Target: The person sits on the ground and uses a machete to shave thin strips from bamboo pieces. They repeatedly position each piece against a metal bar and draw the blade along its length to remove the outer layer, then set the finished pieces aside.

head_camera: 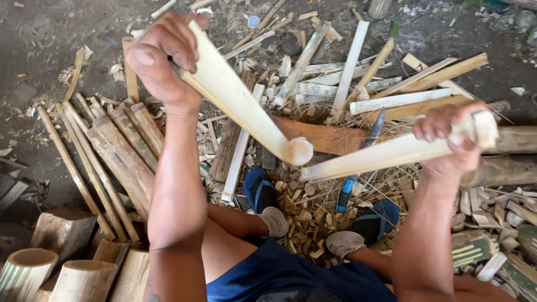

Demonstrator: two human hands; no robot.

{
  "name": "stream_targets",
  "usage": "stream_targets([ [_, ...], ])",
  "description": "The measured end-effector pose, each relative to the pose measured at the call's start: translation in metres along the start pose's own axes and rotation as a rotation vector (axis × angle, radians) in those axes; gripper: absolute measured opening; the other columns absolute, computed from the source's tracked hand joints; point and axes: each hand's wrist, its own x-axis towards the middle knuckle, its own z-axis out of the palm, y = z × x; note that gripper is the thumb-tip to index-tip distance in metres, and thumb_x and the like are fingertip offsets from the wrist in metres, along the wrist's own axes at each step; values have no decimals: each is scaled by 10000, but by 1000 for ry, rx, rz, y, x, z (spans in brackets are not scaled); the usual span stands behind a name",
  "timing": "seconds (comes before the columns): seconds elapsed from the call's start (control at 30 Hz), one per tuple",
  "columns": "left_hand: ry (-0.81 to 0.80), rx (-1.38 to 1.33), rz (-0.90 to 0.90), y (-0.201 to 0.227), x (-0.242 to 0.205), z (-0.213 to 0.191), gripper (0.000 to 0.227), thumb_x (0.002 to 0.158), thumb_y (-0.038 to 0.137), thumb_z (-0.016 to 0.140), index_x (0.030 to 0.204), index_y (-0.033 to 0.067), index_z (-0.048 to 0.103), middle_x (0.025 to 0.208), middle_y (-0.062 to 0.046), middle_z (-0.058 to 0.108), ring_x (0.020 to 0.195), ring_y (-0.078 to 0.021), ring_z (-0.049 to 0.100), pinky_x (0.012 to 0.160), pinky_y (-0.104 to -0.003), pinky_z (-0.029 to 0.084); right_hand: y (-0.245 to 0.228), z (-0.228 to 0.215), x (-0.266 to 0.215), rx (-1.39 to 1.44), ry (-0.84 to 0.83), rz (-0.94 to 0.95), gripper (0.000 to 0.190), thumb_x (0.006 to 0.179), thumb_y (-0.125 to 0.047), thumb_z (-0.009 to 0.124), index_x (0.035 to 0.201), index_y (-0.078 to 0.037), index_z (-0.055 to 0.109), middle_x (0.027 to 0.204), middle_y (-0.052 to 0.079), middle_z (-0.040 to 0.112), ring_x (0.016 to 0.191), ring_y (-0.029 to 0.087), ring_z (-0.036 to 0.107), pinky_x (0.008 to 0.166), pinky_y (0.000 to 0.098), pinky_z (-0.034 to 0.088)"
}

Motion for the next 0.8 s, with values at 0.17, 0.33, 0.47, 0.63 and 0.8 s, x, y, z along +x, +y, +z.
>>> stream_targets([
  [0.17,-68,-93,459,84,94,23,443,1086,399,449,725,155,530,605,-30,524,479,-149,484,484,-296,497,102,155,48,-66,230,268,146,925,-150,718,958,-123,579,754,30,584,625,132,560,538,269,474],
  [0.33,-307,117,703,111,124,1,320,947,361,661,661,252,568,626,-1,482,516,-137,465,523,-291,436,120,238,60,-245,20,15,263,865,-104,766,1040,-128,571,849,0,605,628,92,569,500,235,462],
  [0.47,58,577,470,106,91,-15,302,927,222,566,647,137,492,579,16,445,534,-159,442,653,-419,551,88,201,88,-25,157,-95,144,1061,-230,697,1078,-139,586,750,41,595,617,138,588,558,308,510],
  [0.63,160,888,416,97,41,-24,389,991,254,389,650,140,538,559,-17,465,584,-153,481,740,-387,557,166,177,107,-49,513,222,147,1010,-240,630,1010,-127,536,689,6,530,592,170,565,556,337,551],
  [0.8,63,917,291,113,23,-11,405,996,241,391,658,133,588,573,-38,492,637,-198,521,804,-421,534,298,191,112,-55,514,666,438,907,-267,710,1300,-105,608,1141,82,760,1098,164,721,855,370,647],
])
